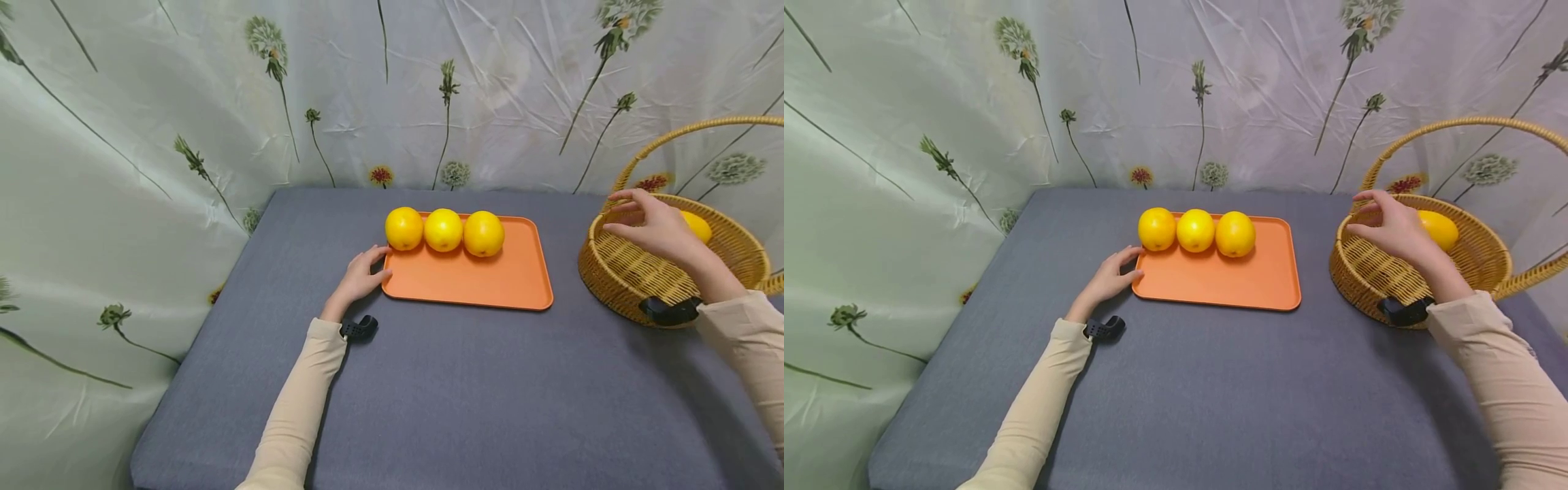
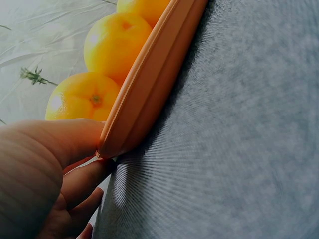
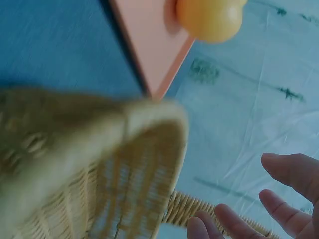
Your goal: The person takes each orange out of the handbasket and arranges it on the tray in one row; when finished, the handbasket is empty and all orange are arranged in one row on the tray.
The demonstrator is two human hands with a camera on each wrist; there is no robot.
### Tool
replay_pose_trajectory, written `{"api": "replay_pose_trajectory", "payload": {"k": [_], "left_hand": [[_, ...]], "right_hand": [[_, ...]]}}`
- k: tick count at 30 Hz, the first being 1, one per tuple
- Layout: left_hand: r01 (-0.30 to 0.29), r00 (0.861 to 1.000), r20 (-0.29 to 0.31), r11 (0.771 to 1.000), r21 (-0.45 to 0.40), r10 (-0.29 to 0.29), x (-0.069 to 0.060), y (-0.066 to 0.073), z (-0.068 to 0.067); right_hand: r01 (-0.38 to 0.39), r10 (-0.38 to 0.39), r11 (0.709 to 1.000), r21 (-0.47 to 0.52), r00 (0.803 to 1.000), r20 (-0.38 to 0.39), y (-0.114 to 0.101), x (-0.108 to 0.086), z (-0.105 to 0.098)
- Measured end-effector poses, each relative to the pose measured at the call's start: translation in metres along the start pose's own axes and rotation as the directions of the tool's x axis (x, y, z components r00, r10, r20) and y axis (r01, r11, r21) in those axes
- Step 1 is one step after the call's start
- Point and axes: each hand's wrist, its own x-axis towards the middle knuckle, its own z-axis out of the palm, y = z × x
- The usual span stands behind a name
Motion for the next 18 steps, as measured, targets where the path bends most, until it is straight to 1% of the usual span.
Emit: {"api": "replay_pose_trajectory", "payload": {"k": [3, 8, 10, 15, 18], "left_hand": [[-0.002, 1.000, -0.006, 1.000, -0.003, 0.002, 0.000, 0.000, -0.002], [-0.003, 1.000, -0.007, 1.000, 0.001, 0.003, -0.001, 0.000, -0.003], [-0.002, 1.000, -0.004, 1.000, 0.003, 0.002, -0.001, 0.000, -0.003], [-0.006, 1.000, -0.009, 1.000, 0.002, 0.006, 0.000, 0.000, -0.002], [-0.013, 1.000, -0.009, 1.000, 0.011, 0.013, 0.001, 0.000, -0.002]], "right_hand": [[-0.008, 0.008, 1.000, -0.012, 1.000, -0.003, 0.008, 0.000, -0.007], [-0.011, 0.009, 0.999, -0.052, 0.999, -0.047, 0.019, 0.002, -0.016], [-0.010, 0.005, 0.996, -0.089, 0.999, -0.054, 0.024, 0.002, -0.020], [-0.064, 0.059, 0.980, -0.186, 0.998, -0.034, 0.034, 0.005, -0.028], [-0.092, 0.086, 0.971, -0.223, 0.996, -0.035, 0.042, 0.008, -0.031]]}}
